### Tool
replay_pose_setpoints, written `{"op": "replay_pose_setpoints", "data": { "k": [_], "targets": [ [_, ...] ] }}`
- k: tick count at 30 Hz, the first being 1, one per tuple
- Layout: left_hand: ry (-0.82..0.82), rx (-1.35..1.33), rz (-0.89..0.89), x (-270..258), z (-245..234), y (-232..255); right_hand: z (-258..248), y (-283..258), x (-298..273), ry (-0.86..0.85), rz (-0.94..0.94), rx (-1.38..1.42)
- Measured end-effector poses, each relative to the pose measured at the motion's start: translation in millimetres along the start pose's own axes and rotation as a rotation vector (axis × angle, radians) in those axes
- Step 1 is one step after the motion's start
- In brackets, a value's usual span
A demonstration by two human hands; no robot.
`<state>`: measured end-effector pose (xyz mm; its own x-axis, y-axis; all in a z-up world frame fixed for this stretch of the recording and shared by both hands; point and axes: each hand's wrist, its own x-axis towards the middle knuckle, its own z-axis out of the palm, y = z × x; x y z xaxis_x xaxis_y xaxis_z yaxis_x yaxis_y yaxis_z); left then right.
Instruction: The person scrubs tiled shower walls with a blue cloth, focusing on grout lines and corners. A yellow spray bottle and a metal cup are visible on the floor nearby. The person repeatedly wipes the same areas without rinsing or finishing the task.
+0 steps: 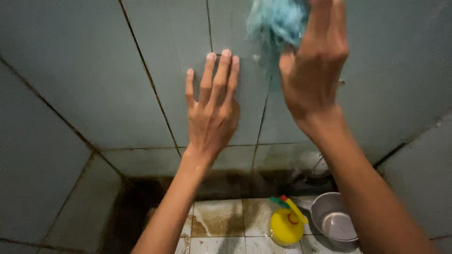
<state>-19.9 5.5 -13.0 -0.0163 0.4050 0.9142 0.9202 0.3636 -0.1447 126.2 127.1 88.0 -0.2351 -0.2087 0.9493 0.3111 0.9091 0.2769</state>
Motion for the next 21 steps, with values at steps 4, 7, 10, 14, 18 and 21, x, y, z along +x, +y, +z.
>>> {"op": "replay_pose_setpoints", "data": {
  "k": [4,7,10,14,18,21],
  "targets": [
    [-0.046,-0.028,0.105,-26.4,4.1,7.6,-15.7,-38.6,-48.3,-0.219,0.125,-0.012],
    [-0.047,-0.053,0.168,-43.5,3.2,10.3,-24.8,-58.8,-78.7,-0.358,0.131,0.075],
    [-0.063,0.014,0.175,-51.8,0.4,7.8,-24.9,-55.1,-82.8,-0.345,0.095,0.050],
    [-0.048,0.036,0.134,-37.6,-3.9,-5.8,-13.8,-23.1,-46.1,-0.209,0.192,-0.003],
    [-0.034,-0.033,0.025,-20.4,-3.1,-5.9,-7.0,-7.8,-28.5,-0.131,0.112,-0.078],
    [-0.036,-0.052,-0.019,-18.3,-3.2,1.3,-6.0,-28.2,-55.5,-0.200,0.161,-0.063]
  ]
}}
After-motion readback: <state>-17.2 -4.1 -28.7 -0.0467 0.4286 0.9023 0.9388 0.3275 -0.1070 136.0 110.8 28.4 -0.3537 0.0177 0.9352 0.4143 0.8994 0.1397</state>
